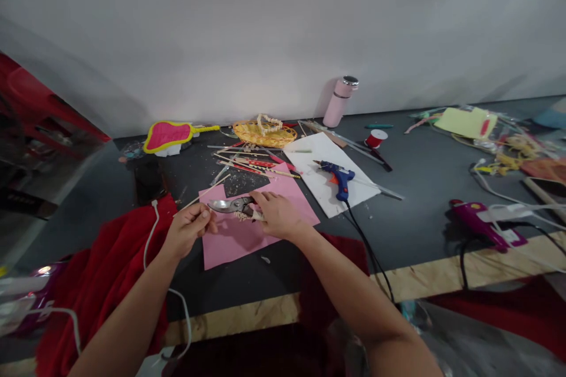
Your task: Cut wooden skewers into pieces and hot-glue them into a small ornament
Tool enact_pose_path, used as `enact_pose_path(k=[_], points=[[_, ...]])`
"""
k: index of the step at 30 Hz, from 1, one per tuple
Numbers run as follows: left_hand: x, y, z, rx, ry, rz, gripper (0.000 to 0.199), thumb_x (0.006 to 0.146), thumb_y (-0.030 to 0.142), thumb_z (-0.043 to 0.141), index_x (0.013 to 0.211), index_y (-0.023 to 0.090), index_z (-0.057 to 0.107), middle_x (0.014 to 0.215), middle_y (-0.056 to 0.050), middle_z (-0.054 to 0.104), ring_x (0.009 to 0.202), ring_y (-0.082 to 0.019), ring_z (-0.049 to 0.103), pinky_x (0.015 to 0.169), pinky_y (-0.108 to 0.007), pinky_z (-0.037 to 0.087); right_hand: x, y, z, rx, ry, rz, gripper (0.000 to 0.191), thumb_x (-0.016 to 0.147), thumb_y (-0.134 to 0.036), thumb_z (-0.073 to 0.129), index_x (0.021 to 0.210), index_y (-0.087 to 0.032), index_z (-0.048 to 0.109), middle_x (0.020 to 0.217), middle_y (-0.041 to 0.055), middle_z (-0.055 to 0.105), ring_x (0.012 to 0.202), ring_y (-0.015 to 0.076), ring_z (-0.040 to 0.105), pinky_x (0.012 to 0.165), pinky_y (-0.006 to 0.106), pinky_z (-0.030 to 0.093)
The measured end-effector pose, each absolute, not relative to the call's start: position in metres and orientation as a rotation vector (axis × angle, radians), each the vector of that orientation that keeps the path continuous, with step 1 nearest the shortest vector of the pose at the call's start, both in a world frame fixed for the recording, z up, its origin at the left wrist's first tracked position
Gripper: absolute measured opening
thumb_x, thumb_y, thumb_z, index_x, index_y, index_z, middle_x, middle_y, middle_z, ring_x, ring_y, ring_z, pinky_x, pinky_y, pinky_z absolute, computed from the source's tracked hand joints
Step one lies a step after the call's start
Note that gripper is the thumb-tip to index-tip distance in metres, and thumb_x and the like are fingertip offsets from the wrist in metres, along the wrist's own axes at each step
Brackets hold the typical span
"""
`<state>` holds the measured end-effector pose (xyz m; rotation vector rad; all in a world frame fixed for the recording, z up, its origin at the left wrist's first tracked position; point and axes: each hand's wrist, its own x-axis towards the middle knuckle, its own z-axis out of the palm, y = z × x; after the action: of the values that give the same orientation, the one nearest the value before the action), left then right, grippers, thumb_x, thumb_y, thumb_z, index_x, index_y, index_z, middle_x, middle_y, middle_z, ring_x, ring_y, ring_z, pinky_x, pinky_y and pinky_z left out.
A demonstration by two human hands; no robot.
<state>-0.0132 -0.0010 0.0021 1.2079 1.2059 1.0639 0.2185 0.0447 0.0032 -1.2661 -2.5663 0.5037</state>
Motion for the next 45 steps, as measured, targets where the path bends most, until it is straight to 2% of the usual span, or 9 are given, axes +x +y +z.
enact_pose_path(k=[4, 9, 17, 27, 30, 34, 37, 40, 45], points=[[-0.016, 0.002, 0.000, 1.081, 1.103, 0.927, 0.030, 0.076, 0.044, 0.057, 0.067, 0.015, 0.053, 0.047, -0.002, 0.059, 0.034, -0.005, 0.031, 0.038, -0.019, 0.015, 0.220, 0.047, 0.001, -1.262, -2.587, 0.445, 0.048, 0.081, -0.024, 0.048, 0.127, -0.017, 0.037, 0.113, 0.0124, 0.057, 0.105, 0.0241, 0.052, 0.086, 0.035, 0.038], [-0.015, 0.002, 0.000, 1.108, 1.175, 1.028, 0.029, 0.077, 0.042, 0.057, 0.068, 0.015, 0.053, 0.047, -0.001, 0.059, 0.034, -0.004, 0.031, 0.037, -0.018, 0.017, 0.217, 0.040, 0.011, -1.399, -2.618, 0.539, 0.035, 0.084, -0.034, 0.046, 0.117, -0.020, 0.044, 0.100, 0.0098, 0.063, 0.089, 0.0222, 0.059, 0.073, 0.028, 0.040], [-0.011, 0.001, -0.002, 1.191, 1.259, 1.138, 0.025, 0.079, 0.038, 0.055, 0.071, 0.014, 0.057, 0.049, 0.000, 0.060, 0.036, -0.005, 0.033, 0.039, -0.018, 0.021, 0.211, 0.035, 0.015, -1.487, -2.634, 0.538, 0.034, 0.085, -0.037, 0.044, 0.114, -0.020, 0.045, 0.099, 0.0100, 0.065, 0.084, 0.0237, 0.061, 0.065, 0.027, 0.037], [-0.007, -0.001, -0.001, 1.257, 1.293, 1.157, 0.021, 0.078, 0.037, 0.057, 0.075, 0.016, 0.057, 0.059, -0.001, 0.064, 0.043, -0.008, 0.044, 0.042, -0.020, 0.028, 0.220, 0.042, 0.013, -1.358, -2.630, 0.579, 0.033, 0.085, -0.029, 0.045, 0.116, -0.019, 0.046, 0.104, 0.0097, 0.063, 0.090, 0.0215, 0.059, 0.073, 0.028, 0.039], [-0.008, 0.000, 0.000, 1.243, 1.295, 1.175, 0.021, 0.077, 0.036, 0.058, 0.074, 0.016, 0.057, 0.064, -0.002, 0.066, 0.041, -0.007, 0.040, 0.042, -0.020, 0.027, 0.221, 0.045, 0.009, -1.314, -2.586, 0.483, 0.044, 0.081, -0.025, 0.050, 0.124, -0.018, 0.040, 0.113, 0.0104, 0.058, 0.101, 0.0223, 0.055, 0.084, 0.030, 0.039], [-0.012, 0.000, 0.002, 1.143, 1.168, 1.071, 0.026, 0.077, 0.040, 0.058, 0.069, 0.016, 0.052, 0.055, -0.002, 0.064, 0.036, -0.004, 0.031, 0.039, -0.018, 0.021, 0.224, 0.048, 0.006, -1.240, -2.617, 0.430, 0.053, 0.078, -0.022, 0.051, 0.129, -0.016, 0.036, 0.117, 0.0121, 0.056, 0.106, 0.0236, 0.051, 0.090, 0.034, 0.036], [-0.015, -0.001, 0.005, 1.049, 1.065, 0.954, 0.030, 0.074, 0.041, 0.061, 0.065, 0.016, 0.048, 0.050, -0.002, 0.062, 0.035, -0.004, 0.032, 0.038, -0.017, 0.018, 0.225, 0.048, 0.006, -1.201, -2.649, 0.411, 0.057, 0.075, -0.021, 0.051, 0.129, -0.015, 0.036, 0.119, 0.0127, 0.054, 0.108, 0.0239, 0.049, 0.092, 0.034, 0.035], [-0.017, -0.002, 0.008, 0.976, 1.005, 0.900, 0.032, 0.072, 0.040, 0.064, 0.063, 0.016, 0.045, 0.048, 0.000, 0.058, 0.036, -0.005, 0.038, 0.038, -0.017, 0.017, 0.223, 0.047, 0.007, -1.194, -2.659, 0.393, 0.056, 0.073, -0.020, 0.051, 0.128, -0.015, 0.037, 0.116, 0.0129, 0.055, 0.106, 0.0241, 0.050, 0.091, 0.034, 0.035], [-0.017, -0.001, 0.011, 0.899, 0.970, 0.912, 0.033, 0.069, 0.041, 0.067, 0.064, 0.016, 0.045, 0.044, 0.001, 0.055, 0.033, -0.005, 0.035, 0.036, -0.017, 0.013, 0.218, 0.041, 0.014, -1.280, -2.655, 0.410, 0.037, 0.082, -0.028, 0.044, 0.118, -0.017, 0.044, 0.096, 0.0100, 0.062, 0.088, 0.0223, 0.057, 0.076, 0.030, 0.039]])
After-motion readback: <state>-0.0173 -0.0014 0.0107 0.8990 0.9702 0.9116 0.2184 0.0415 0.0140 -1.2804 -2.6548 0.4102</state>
